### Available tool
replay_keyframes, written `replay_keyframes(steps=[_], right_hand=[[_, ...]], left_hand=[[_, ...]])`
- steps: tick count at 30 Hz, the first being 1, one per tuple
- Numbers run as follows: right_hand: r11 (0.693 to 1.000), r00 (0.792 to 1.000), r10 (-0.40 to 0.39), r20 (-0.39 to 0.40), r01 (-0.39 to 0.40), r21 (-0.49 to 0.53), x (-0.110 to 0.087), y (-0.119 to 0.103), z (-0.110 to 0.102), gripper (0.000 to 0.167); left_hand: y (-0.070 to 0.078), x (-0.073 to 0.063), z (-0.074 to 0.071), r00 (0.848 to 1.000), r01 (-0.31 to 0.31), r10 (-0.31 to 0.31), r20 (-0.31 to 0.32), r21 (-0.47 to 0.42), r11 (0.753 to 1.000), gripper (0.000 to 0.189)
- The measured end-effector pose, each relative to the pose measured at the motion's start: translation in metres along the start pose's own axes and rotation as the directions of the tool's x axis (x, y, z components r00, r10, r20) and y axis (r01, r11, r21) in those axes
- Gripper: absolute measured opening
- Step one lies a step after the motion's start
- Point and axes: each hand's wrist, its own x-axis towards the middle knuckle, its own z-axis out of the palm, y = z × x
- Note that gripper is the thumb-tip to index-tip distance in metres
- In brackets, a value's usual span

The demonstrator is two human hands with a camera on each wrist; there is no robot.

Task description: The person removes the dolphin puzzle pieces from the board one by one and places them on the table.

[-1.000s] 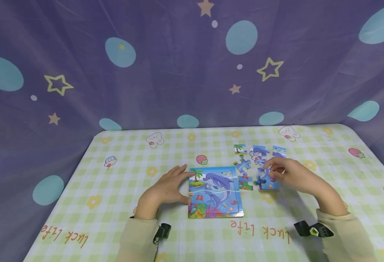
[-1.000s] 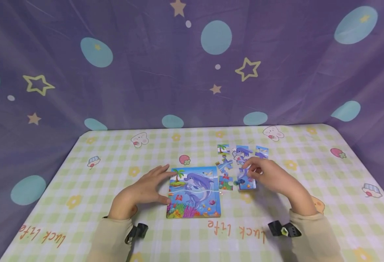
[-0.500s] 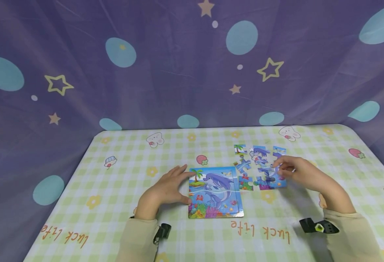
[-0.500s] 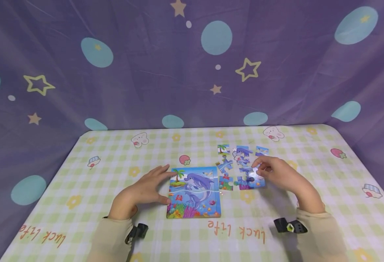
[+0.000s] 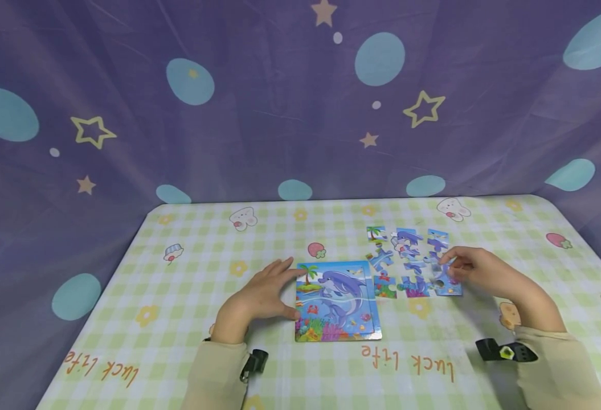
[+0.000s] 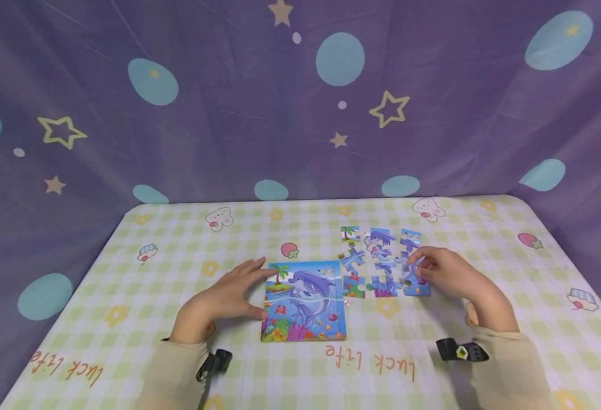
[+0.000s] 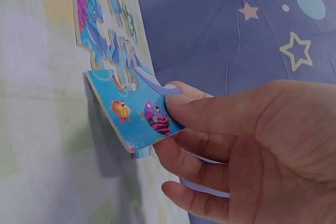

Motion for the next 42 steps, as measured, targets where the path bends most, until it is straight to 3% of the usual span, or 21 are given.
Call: replay_keyframes(steps=[25, 42], right_hand=[[0.983, 0.993, 0.113, -0.036, -0.117, -0.139, 0.003, 0.011, 0.004, 0.011], [0.978, 0.991, 0.109, -0.084, -0.122, -0.171, 0.005, 0.008, 0.006, 0.011]], left_hand=[[0.0, 0.001, 0.001, 1.0, 0.003, -0.003, 0.001, 0.009, 1.0, 0.086], [0.0, 0.0, 0.0, 1.0, -0.01, 0.01, 0.004, -0.003, 1.0, 0.085]])
